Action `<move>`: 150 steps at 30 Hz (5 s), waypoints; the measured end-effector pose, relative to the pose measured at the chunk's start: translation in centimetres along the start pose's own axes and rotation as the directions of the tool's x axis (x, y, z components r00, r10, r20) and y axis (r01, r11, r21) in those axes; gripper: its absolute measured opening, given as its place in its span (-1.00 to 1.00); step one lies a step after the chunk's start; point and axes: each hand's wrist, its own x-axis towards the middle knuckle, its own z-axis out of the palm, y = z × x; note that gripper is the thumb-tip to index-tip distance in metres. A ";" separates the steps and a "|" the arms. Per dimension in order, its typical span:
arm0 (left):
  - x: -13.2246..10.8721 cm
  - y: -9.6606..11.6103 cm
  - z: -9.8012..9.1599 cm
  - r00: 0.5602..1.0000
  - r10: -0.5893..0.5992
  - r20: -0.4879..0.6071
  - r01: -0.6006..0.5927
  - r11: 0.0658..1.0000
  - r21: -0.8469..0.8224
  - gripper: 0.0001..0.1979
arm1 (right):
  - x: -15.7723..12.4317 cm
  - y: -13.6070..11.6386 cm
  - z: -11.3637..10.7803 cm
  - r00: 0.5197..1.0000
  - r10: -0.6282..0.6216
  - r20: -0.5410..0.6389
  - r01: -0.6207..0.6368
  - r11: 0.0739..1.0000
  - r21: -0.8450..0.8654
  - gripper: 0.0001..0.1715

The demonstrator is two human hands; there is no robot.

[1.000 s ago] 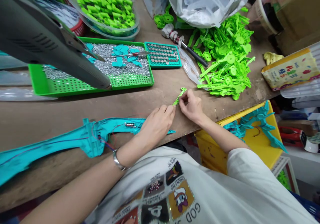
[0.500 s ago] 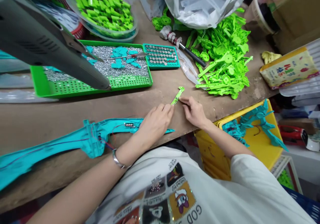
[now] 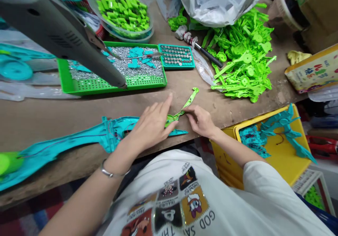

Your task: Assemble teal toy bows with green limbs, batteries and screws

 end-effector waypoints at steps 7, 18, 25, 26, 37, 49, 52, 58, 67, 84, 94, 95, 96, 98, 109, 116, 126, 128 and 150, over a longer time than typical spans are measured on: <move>-1.9 -1.7 -0.8 0.997 0.055 0.044 -0.055 0.998 0.000 -0.43 | -0.1 -0.6 1.3 0.998 -0.012 0.055 0.010 0.999 0.045 -0.81; -1.2 -0.6 -1.4 0.996 0.086 0.023 -0.089 0.982 0.169 -0.75 | 1.6 -0.1 1.1 0.991 0.022 0.131 -0.027 0.999 0.032 -0.92; -1.1 -0.1 -1.1 0.997 0.077 0.024 -0.080 0.974 0.214 -0.84 | 2.5 0.3 0.6 0.971 -0.054 0.234 0.054 0.999 0.007 -0.83; -1.1 -0.1 -0.9 0.996 0.085 0.027 -0.089 0.975 0.204 -0.84 | 2.6 0.4 0.5 0.966 -0.074 0.249 0.073 0.997 0.013 -0.81; -0.7 0.5 -1.6 0.988 0.143 0.052 -0.150 0.973 0.177 -0.78 | 3.1 0.6 0.5 0.950 -0.114 0.291 0.106 0.993 0.041 -0.76; 0.1 0.3 -1.4 0.986 -0.081 0.148 0.045 0.972 0.229 -0.82 | 3.3 -0.2 0.4 0.940 -0.027 0.341 0.021 1.000 0.020 -0.76; -0.1 0.0 -1.5 0.988 -0.041 0.152 0.005 0.974 0.228 -0.82 | 3.3 -0.4 0.5 0.936 -0.025 0.352 0.029 1.000 -0.005 -0.74; -0.9 -0.5 -1.1 0.994 -0.046 0.099 0.028 0.984 0.177 -0.71 | 3.0 -0.5 0.8 0.949 -0.034 0.313 0.038 0.999 -0.007 -0.74; -1.1 -0.5 -2.0 0.978 -0.054 0.200 0.024 0.988 0.149 -0.72 | 3.4 -1.2 0.2 0.943 -0.039 0.330 0.063 0.996 -0.060 -0.74; -3.5 -2.3 -2.6 0.986 -0.142 0.091 0.139 0.990 0.038 -0.75 | 3.7 -3.4 1.0 0.880 -0.100 0.464 0.152 0.985 -0.077 -0.59; -3.8 -2.1 -3.0 0.985 -0.159 0.061 0.156 0.986 0.057 -0.75 | 5.4 -4.4 0.7 0.802 -0.015 0.597 0.149 0.973 -0.176 -0.63; -3.8 -2.3 -3.0 0.984 -0.170 0.050 0.168 0.985 0.032 -0.75 | 5.4 -4.5 0.7 0.797 -0.009 0.604 0.157 0.969 -0.193 -0.63; -3.9 -2.6 -3.0 0.983 -0.178 0.043 0.178 0.984 0.004 -0.75 | 5.5 -4.6 0.7 0.793 -0.005 0.609 0.166 0.964 -0.208 -0.63; -4.1 -3.1 -3.1 0.982 -0.182 0.048 0.185 0.982 -0.048 -0.75 | 5.5 -4.7 0.6 0.790 -0.008 0.613 0.184 0.957 -0.225 -0.63; -3.8 -3.3 -4.3 0.983 -0.019 0.181 0.001 0.995 0.100 -0.80 | 5.7 -5.1 0.4 0.783 -0.010 0.622 0.218 0.941 -0.259 -0.65; -3.5 -3.2 -4.7 0.978 -0.018 0.207 -0.005 0.994 0.110 -0.75 | 5.2 -5.1 0.5 0.764 -0.069 0.641 0.307 0.913 -0.268 -0.46; -0.7 -4.4 -4.4 0.933 -0.151 0.327 0.176 0.983 -0.049 -0.87 | 5.5 -4.9 0.7 0.726 -0.058 0.685 0.320 0.911 -0.262 -0.43; -0.2 -4.2 -4.6 0.911 -0.205 0.359 0.225 0.974 -0.014 -0.87 | 5.6 -5.0 0.7 0.722 -0.055 0.689 0.316 0.913 -0.259 -0.44; -0.4 -1.5 -4.4 0.969 -0.197 0.149 0.138 0.931 0.337 -0.81 | 5.6 -5.2 1.2 0.742 -0.048 0.669 0.307 0.911 -0.276 -0.53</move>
